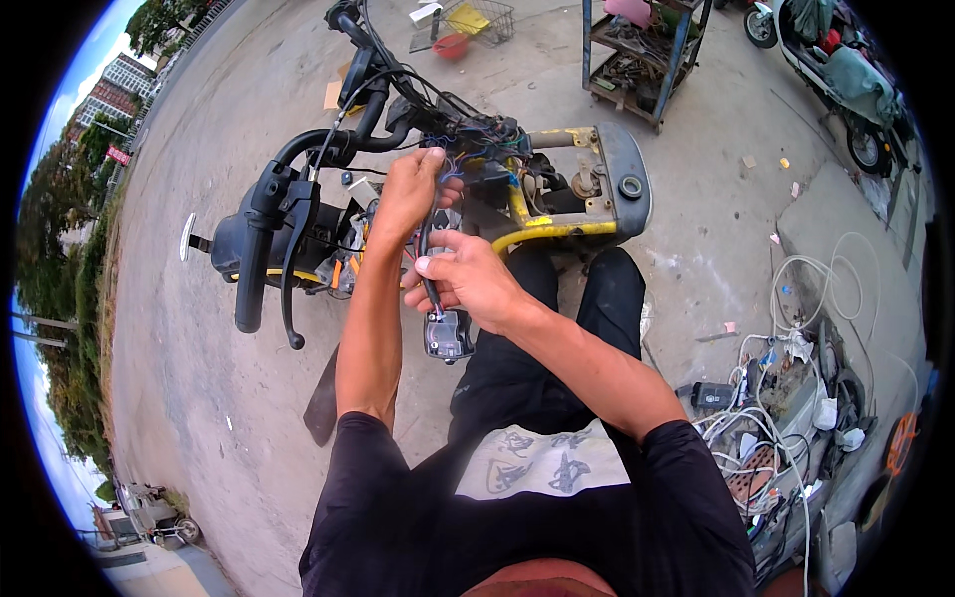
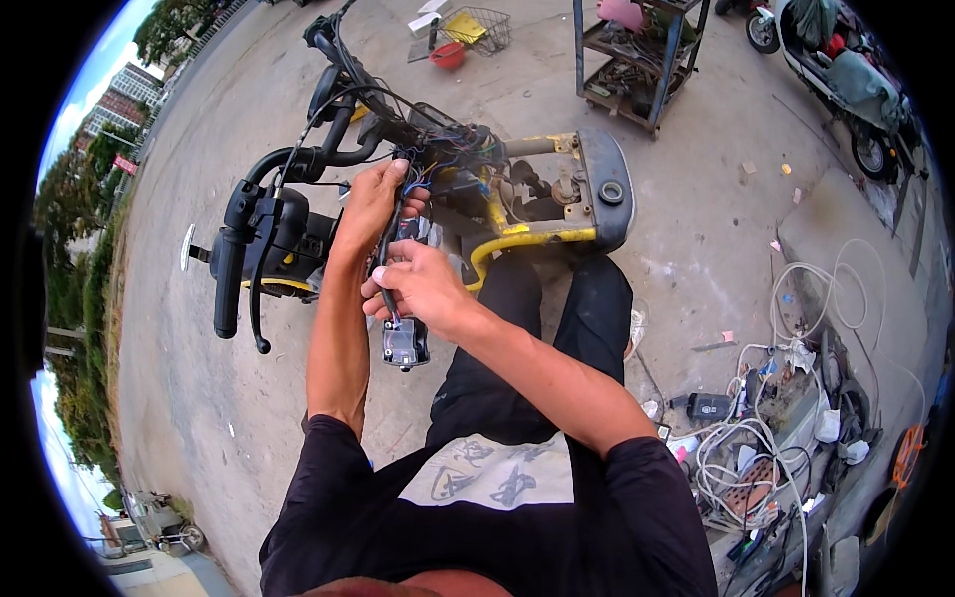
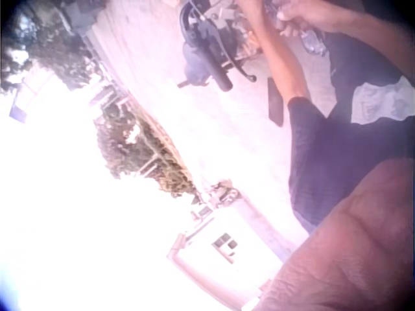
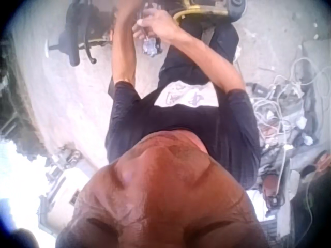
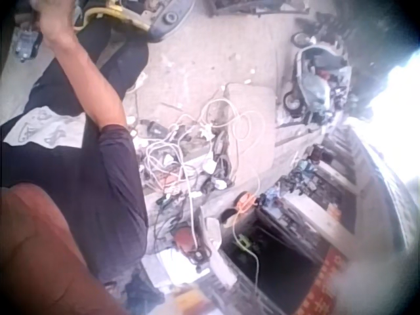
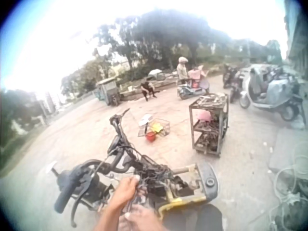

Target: The person works on the handlebar of a yellow electric scooter, adjusting wires and tightening screws on the brake lever assembly using a screwdriver. The person manipulates the brake lever and throttle housing while seated on the scooter.

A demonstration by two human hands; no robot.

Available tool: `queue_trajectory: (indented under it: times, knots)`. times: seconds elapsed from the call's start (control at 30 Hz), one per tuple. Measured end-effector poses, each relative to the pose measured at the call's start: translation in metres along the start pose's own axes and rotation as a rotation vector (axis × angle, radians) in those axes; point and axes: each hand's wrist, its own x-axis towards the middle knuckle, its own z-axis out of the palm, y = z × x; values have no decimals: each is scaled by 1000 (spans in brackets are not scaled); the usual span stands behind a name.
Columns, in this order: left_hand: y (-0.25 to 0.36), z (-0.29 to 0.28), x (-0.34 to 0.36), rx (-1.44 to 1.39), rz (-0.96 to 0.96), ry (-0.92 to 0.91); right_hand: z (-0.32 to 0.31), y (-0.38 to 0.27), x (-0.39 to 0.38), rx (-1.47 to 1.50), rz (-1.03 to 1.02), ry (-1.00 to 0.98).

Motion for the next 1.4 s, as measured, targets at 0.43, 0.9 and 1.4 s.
queue_trajectory:
  times: [0.43,0.9,1.4]
  knots:
    - [16,-29,-9,325,29,-151,1,-14,14,-36,-13,54]
    - [-115,-36,-145,-126,192,655,9,-24,36,430,-142,-97]
    - [-55,-11,-32,-574,390,362,28,-25,37,375,-204,1]
